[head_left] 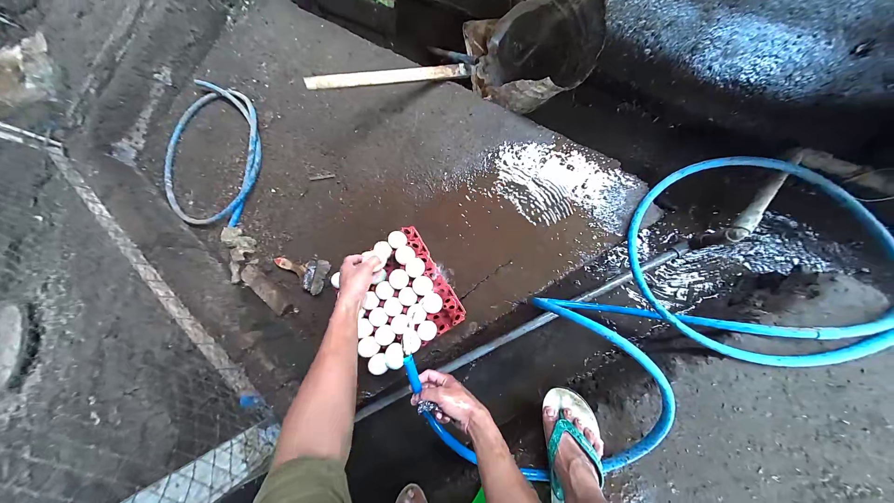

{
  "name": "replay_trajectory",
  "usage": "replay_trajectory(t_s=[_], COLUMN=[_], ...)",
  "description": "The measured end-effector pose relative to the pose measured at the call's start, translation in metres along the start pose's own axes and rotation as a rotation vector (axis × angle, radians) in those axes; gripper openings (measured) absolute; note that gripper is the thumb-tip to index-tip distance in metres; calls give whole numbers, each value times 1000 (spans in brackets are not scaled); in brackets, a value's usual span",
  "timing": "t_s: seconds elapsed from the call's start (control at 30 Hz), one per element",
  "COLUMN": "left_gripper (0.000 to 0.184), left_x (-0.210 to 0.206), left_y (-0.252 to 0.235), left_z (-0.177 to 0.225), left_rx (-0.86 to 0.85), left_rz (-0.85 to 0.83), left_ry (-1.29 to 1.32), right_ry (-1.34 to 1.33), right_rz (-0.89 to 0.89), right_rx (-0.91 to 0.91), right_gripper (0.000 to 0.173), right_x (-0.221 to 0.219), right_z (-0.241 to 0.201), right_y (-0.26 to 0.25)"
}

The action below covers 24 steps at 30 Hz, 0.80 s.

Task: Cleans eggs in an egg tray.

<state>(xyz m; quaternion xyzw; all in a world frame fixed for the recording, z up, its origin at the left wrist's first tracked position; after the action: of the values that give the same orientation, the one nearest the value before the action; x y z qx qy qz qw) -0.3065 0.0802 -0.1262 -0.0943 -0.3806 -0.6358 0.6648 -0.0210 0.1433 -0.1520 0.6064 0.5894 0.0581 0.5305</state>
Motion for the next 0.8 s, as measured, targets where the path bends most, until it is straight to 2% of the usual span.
replay_trajectory(t_s=[0.07, 0.1, 0.2, 0.27, 0.4, 0.53, 0.67, 0.8], left_gripper=[45, 45, 45, 45, 49, 52, 49, 35], left_x=[-9, -15, -31, -42, -37, -30, -29, -15], left_y=[14, 19, 23, 19, 14, 15, 15, 29], left_z=[4, 7, 17, 22, 21, 13, 12, 7], left_rx=[-68, -127, -325, -393, -378, -364, -319, -200], left_rz=[-139, -228, -474, -537, -481, -445, -446, -430], left_ry=[203, 194, -88, -324, -559, -643, -564, -184], right_ry=[22, 26, 6, -2, -6, -17, -26, -1], right_rz=[3, 7, 15, 15, 10, 5, 11, 17], right_rx=[1, 4, 2, 2, 5, 6, 14, 18], right_gripper=[25, 25, 24, 24, 24, 24, 24, 24], right_x=[0, 0, -1, 0, -1, 1, 0, -2], right_z=[-1, -1, 2, 0, 0, 1, -1, -3], right_y=[0, -1, 0, 1, 2, 2, 4, 5])
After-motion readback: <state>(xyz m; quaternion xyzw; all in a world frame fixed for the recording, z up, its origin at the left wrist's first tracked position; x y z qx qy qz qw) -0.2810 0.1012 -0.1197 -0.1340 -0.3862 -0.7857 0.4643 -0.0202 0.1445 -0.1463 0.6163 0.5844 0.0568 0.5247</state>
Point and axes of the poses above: each hand's wrist, its own y-axis away from the middle knuckle, its own x-axis out of the back of the hand, z = x × y, the point moved 1 cm from there along -y, towards the middle knuckle, and after that the axes turned 10 degrees about z, right-handed, at the moved point
